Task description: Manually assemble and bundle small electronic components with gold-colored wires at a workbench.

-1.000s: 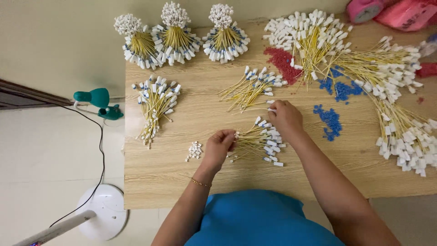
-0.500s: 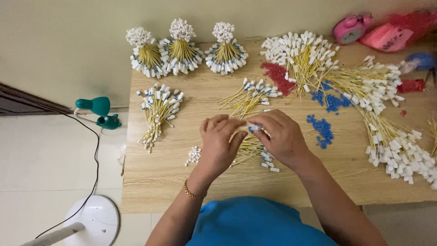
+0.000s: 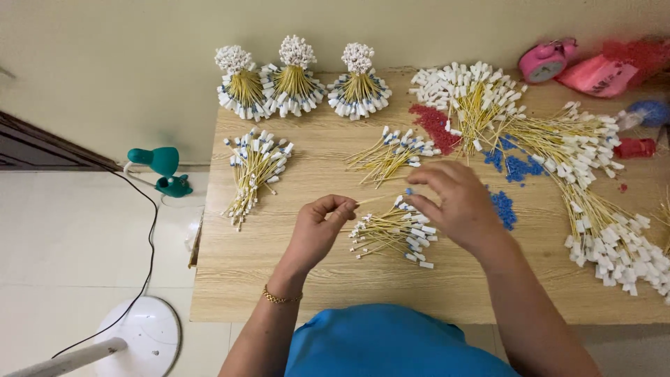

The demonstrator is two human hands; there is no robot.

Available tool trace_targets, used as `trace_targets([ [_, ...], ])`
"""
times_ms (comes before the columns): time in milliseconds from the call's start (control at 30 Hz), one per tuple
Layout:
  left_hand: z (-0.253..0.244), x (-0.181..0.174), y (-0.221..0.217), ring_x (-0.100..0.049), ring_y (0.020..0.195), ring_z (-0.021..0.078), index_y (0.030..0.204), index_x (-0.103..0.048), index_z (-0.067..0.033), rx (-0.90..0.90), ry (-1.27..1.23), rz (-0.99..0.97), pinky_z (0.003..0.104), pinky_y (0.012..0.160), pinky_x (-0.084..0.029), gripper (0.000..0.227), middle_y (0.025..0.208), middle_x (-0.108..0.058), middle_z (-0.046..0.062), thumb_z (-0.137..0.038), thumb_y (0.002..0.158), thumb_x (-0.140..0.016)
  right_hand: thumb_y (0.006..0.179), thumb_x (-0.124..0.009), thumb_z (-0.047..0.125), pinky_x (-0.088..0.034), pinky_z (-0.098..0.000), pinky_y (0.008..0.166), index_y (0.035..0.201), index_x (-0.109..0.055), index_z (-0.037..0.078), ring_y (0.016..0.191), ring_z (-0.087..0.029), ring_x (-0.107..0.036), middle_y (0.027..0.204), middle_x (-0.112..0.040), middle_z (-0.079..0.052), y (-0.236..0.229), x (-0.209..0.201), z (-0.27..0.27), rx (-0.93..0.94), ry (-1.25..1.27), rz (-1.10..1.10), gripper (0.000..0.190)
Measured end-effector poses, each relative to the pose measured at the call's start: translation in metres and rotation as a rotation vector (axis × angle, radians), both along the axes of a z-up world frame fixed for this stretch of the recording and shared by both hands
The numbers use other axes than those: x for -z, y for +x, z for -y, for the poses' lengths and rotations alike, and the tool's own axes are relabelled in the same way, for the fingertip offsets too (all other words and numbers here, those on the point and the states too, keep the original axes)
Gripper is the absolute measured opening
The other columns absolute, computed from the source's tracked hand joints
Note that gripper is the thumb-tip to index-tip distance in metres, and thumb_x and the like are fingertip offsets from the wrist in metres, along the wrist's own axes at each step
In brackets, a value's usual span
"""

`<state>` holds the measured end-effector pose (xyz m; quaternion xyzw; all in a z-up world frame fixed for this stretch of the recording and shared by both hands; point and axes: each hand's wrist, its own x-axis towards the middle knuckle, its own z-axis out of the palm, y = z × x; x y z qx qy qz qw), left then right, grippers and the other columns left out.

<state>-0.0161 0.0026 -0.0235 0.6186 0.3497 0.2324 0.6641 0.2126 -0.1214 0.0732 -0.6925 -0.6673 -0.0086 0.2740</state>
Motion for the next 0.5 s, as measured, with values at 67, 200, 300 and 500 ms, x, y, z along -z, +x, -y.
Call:
trace_targets([
  [67, 0.006, -0.004, 0.006, -0.063, 0.082, 0.0066, 0.103, -0.076, -0.0002, 0.012, -0.003, 0.016, 0.023, 0.075, -0.053, 0.022, 0.086, -0.073, 0.001, -0.020, 0.100, -0.067, 0.086, -0.076, 0.031, -0.049, -0.0422, 0.095, 0.106, -0.074, 0.012, 0.109, -0.028, -0.066, 0.114, -0.073, -0.009, -0.014, 0.008, -0.009, -0.045, 0.017, -0.035, 0.028],
  [200, 0.015, -0.025, 0.015, -0.065, 0.083, 0.0063, 0.103, -0.075, 0.0000, 0.050, 0.030, 0.032, 0.024, 0.076, -0.054, 0.022, 0.086, -0.074, 0.001, -0.021, 0.100, -0.068, 0.089, -0.076, 0.032, -0.053, -0.0390, 0.084, 0.096, -0.075, 0.011, 0.094, -0.024, -0.068, 0.097, -0.075, -0.005, -0.033, 0.014, -0.022, -0.121, -0.140, -0.195, 0.022],
  [300, 0.013, -0.022, 0.011, -0.065, 0.085, 0.0085, 0.105, -0.076, 0.0005, 0.005, 0.014, 0.006, 0.026, 0.077, -0.055, 0.024, 0.088, -0.074, 0.003, -0.021, 0.100, -0.068, 0.093, -0.072, 0.025, -0.054, -0.0353, 0.074, 0.095, -0.072, 0.007, 0.082, -0.020, -0.068, 0.088, -0.073, -0.006, -0.039, 0.011, -0.024, -0.075, -0.213, -0.396, 0.018],
  [500, 0.005, 0.001, 0.007, -0.070, 0.098, 0.0127, 0.116, -0.072, 0.0002, -0.114, -0.206, 0.176, 0.028, 0.090, -0.056, 0.026, 0.101, -0.077, 0.006, -0.019, 0.102, -0.063, 0.093, -0.070, 0.022, -0.051, -0.0320, 0.060, 0.094, -0.072, 0.005, 0.066, -0.016, -0.063, 0.076, -0.070, -0.006, -0.038, 0.007, -0.025, 0.052, -0.311, -0.641, 0.017],
])
